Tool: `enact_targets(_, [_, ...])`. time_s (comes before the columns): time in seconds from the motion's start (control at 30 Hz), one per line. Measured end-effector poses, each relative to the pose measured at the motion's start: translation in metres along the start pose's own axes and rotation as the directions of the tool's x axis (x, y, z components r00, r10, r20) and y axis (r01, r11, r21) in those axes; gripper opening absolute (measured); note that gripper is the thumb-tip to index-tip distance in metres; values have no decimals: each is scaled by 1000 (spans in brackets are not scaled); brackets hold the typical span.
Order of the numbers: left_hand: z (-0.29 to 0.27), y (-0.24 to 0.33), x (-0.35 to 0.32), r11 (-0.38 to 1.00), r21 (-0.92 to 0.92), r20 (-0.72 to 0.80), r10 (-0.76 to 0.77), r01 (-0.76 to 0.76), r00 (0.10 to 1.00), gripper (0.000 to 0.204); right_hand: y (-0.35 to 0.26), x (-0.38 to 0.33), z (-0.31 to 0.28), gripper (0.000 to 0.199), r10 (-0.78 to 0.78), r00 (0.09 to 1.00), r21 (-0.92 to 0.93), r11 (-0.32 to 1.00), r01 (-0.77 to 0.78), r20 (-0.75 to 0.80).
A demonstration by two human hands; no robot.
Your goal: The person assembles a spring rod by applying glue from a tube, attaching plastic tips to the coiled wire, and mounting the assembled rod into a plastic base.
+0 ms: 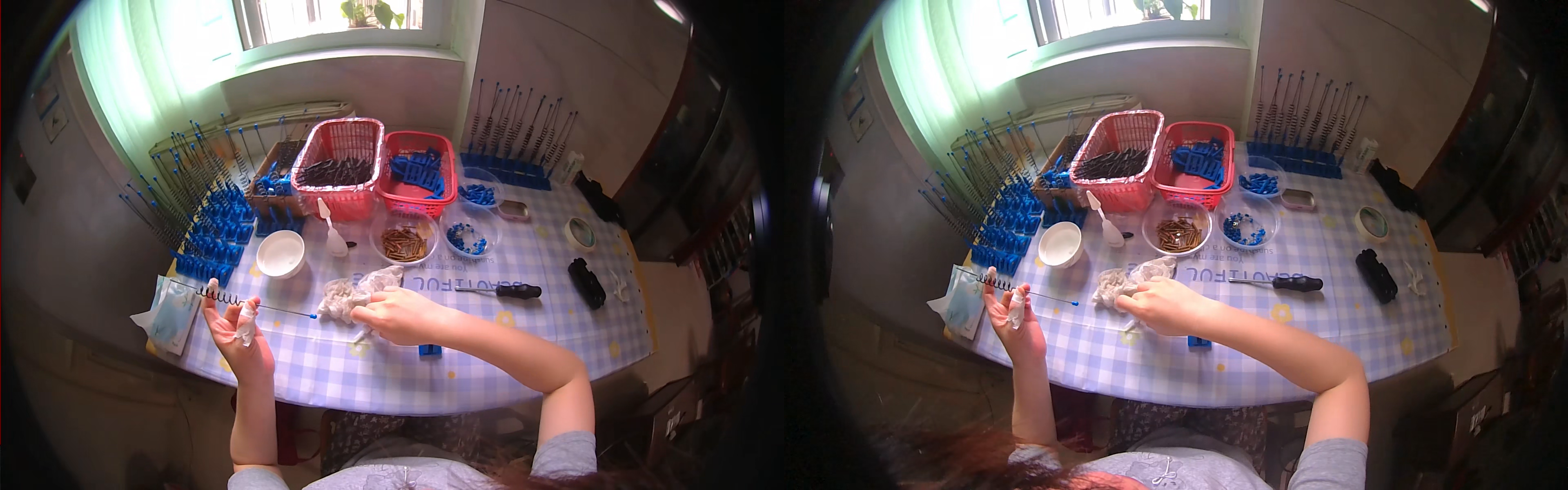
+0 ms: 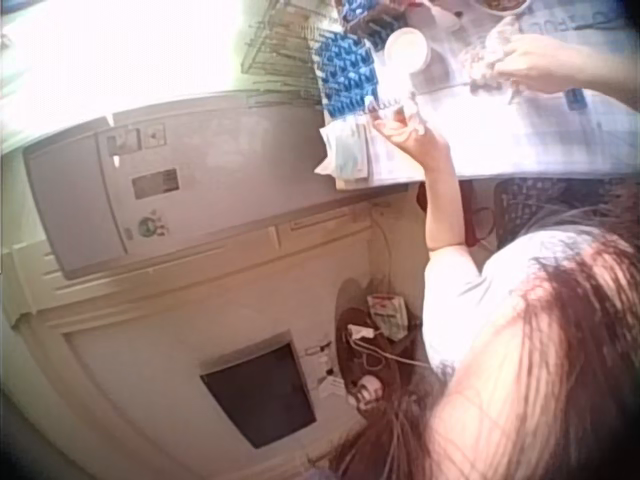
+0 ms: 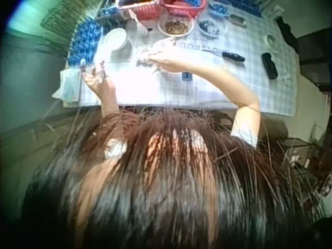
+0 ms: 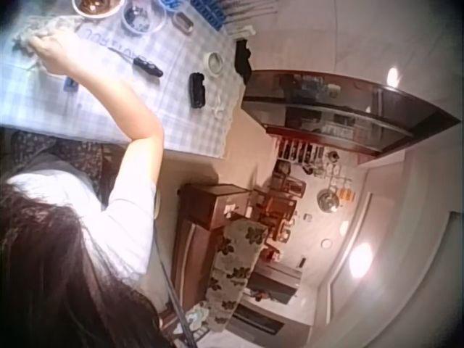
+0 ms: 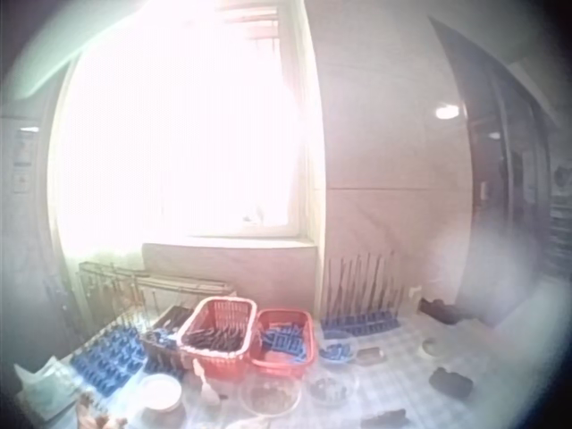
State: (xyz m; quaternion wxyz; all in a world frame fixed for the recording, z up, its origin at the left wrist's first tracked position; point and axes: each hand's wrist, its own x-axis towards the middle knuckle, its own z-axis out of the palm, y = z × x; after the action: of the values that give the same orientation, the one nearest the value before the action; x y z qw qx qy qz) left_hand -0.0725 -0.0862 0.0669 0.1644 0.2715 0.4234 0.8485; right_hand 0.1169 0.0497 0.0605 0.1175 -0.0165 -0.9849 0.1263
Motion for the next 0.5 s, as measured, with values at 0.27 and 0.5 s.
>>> enact_targets(0.27, [-3,0,-3,1000,15,-1,10,-10,1000,55,6,-1,8,27,104,994,169,980,-107,25])
enact_targets(0.5, [-9,-1,0,1000,0,30,30,-30,999,53,4,26,10,37,540,838,589,705,-396,-83])
